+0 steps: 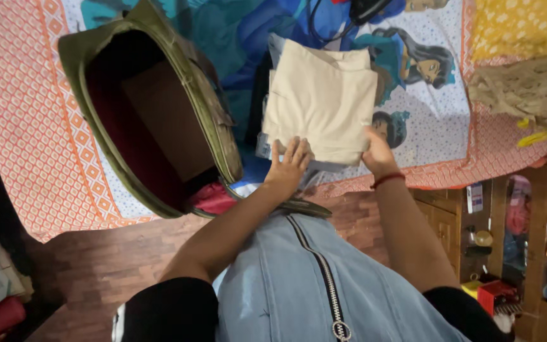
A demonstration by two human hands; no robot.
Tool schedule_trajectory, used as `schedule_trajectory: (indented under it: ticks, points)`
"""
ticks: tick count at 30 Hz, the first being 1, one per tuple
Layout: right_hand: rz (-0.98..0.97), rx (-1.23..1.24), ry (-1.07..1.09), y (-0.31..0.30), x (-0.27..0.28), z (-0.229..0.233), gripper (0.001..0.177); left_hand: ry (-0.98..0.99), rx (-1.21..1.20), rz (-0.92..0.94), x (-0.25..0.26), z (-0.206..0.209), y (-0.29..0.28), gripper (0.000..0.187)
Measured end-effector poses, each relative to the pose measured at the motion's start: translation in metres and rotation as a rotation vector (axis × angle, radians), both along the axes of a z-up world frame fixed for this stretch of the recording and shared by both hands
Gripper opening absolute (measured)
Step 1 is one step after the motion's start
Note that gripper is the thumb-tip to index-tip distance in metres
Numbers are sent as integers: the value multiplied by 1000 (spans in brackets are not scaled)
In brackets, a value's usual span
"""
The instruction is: The person unpacks a green duffel bag on a bed, removing folded clothes and placing them on the bed surface. They then move the duffel bag aside and open a black suitcase, revealing more folded clothes inside.
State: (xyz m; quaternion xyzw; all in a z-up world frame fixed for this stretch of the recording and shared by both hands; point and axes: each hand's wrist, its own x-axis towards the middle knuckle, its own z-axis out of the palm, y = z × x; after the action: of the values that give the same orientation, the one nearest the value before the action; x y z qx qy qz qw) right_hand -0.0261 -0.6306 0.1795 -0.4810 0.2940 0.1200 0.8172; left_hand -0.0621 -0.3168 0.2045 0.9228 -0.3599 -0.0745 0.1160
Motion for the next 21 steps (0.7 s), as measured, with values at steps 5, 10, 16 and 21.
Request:
schedule_trajectory:
  ticks: [5,10,16,21]
  points:
    - [-170,13,190,-11,-3,-30,40,412,7,63,19,47,-1,66]
    - [135,-988,107,-2,-12,-11,38,201,-321,130,57,77,-20,64]
    - [370,-1610,-476,54,32,6,59,115,-430,106,115,38,-70,60]
    - [608,-1625,-215,91,35,2,77,186,-101,264,150,10,-49,58]
